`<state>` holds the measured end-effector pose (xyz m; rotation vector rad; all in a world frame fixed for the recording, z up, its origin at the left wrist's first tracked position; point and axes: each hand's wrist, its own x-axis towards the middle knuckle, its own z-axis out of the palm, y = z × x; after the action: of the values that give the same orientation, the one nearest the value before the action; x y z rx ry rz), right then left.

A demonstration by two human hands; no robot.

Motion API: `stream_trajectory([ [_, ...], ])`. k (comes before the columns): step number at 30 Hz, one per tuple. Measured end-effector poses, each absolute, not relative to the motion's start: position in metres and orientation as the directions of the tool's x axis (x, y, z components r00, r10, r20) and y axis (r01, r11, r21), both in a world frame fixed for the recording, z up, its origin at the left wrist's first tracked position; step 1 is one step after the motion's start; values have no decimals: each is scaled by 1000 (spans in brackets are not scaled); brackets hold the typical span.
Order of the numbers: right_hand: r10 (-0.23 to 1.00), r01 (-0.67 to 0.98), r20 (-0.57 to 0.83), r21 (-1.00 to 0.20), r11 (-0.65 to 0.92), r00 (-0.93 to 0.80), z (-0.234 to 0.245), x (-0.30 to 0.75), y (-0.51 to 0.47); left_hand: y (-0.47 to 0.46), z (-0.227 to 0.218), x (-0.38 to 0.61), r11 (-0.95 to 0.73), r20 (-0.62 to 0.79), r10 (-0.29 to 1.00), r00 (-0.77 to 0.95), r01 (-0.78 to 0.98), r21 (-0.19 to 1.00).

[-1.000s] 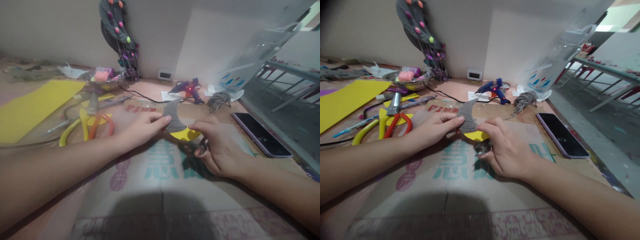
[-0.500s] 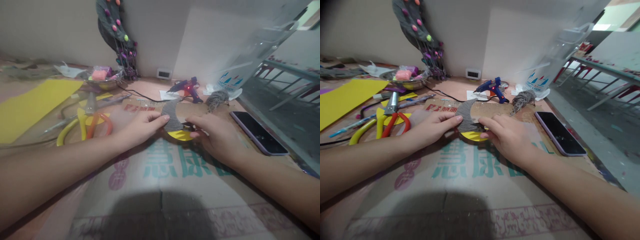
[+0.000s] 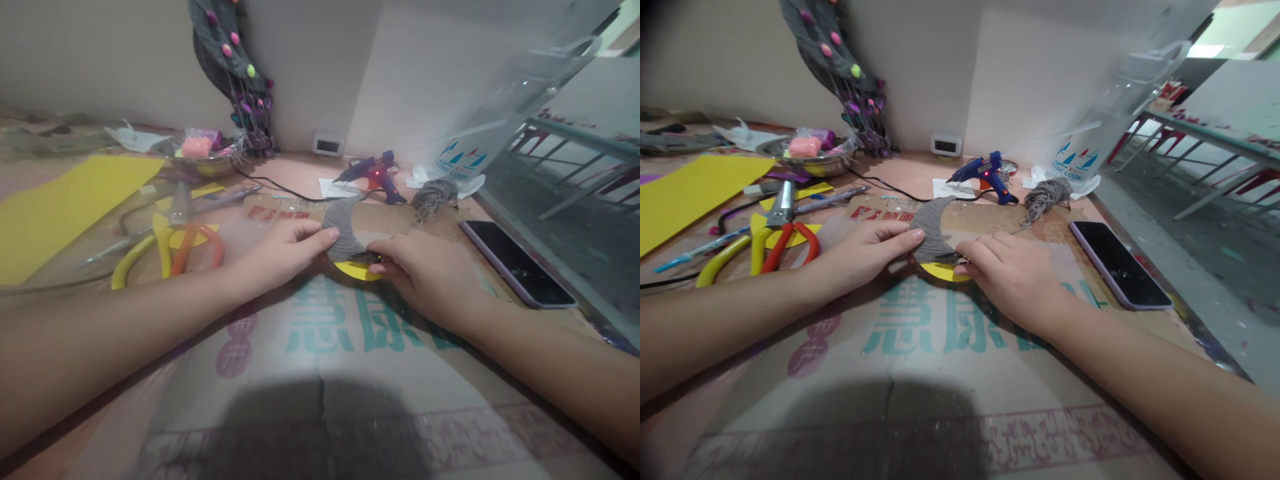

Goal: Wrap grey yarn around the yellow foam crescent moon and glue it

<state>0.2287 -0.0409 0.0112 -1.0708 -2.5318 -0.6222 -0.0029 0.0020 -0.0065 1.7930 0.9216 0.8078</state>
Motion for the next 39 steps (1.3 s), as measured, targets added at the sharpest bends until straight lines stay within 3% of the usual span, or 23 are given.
stream_trajectory([
  [12,609,755,467,240,610,-641,11,227,-41,3,-7,-3,-282,143,850,506,210,936],
  [39,607,748,459,236,620,-649,13,227,-42,1,-6,0,-106,29,834,551,108,989],
])
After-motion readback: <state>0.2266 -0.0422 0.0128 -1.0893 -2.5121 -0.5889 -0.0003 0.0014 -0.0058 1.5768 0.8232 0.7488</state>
